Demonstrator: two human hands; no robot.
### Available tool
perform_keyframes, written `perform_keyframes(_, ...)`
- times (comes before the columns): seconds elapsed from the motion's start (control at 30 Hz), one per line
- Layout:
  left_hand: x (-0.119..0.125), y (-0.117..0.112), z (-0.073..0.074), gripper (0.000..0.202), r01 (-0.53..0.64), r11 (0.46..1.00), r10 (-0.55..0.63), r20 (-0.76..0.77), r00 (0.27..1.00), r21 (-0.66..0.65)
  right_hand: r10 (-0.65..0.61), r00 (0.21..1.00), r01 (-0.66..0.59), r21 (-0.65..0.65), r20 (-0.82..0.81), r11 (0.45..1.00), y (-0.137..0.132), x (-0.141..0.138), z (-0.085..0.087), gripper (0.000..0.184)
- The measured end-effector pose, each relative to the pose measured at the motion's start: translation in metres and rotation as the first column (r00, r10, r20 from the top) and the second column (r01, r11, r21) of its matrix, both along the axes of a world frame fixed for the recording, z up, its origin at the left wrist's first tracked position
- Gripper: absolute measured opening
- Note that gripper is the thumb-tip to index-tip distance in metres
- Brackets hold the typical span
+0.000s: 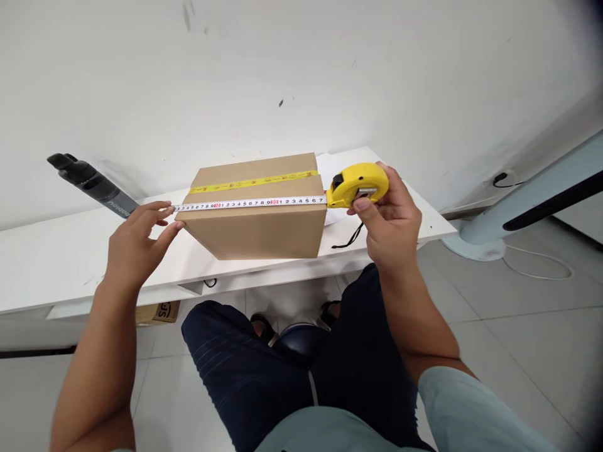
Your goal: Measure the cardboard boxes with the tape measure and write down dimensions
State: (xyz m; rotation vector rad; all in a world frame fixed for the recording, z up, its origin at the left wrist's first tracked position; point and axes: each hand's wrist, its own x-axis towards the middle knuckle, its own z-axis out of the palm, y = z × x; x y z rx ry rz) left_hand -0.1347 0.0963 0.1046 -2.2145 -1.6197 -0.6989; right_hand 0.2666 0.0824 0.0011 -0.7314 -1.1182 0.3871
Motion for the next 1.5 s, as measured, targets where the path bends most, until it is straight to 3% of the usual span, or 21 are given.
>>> perform_keyframes(0.2,-0.004,0.002,-0.001,0.033,0.012,1.0,-0.009,0.084,0.996,-0.027,-0.016,1.0,0.016,-0.062,0.005,0.998,-0.005,0.0,0.004,0.059)
perform_keyframes(0.57,-0.007,0.004,-0.011,0.031,0.062,0.996,-0.077,0.249,0.965,0.068,-0.031,1.0,0.031,-0.052,0.001,0.998,-0.009,-0.004,0.009,0.054)
perform_keyframes(0.7,-0.014,0.013,-0.005,0.034,0.013,0.996,0.023,0.388,0.921,-0.09,0.007,1.0,-0.007,-0.045,-0.007,0.999,-0.005,-0.004,0.01,0.052)
perform_keyframes(0.8,-0.024,0.023,0.0,0.035,0.129,0.954,0.051,0.571,0.82,-0.27,0.022,0.999,-0.024,-0.066,-0.029,0.998,-0.005,-0.004,0.011,0.053)
perform_keyframes(0.9,-0.032,0.029,0.003,0.034,0.25,0.918,0.026,0.675,0.737,-0.308,0.035,0.998,-0.037,-0.057,-0.043,0.998,-0.006,-0.004,0.011,0.053)
perform_keyframes(1.03,-0.034,0.026,0.005,0.04,0.243,0.919,0.036,0.678,0.734,-0.312,0.043,0.998,-0.045,-0.044,-0.046,0.998,-0.006,-0.003,0.01,0.049)
perform_keyframes(1.27,-0.031,0.022,0.001,0.049,0.23,0.944,0.008,0.715,0.699,-0.235,0.024,0.999,-0.025,-0.06,-0.03,0.998,-0.004,-0.002,0.01,0.05)
perform_keyframes(1.4,-0.031,0.02,0.012,0.039,0.237,0.971,-0.11,0.805,0.583,-0.039,0.039,0.998,-0.043,-0.075,-0.057,0.996,-0.003,0.0,0.011,0.048)
perform_keyframes(1.5,-0.026,0.002,0.025,0.032,0.217,0.969,-0.218,0.815,0.537,0.117,0.006,0.997,-0.01,-0.062,-0.071,0.998,-0.013,0.002,0.012,0.048)
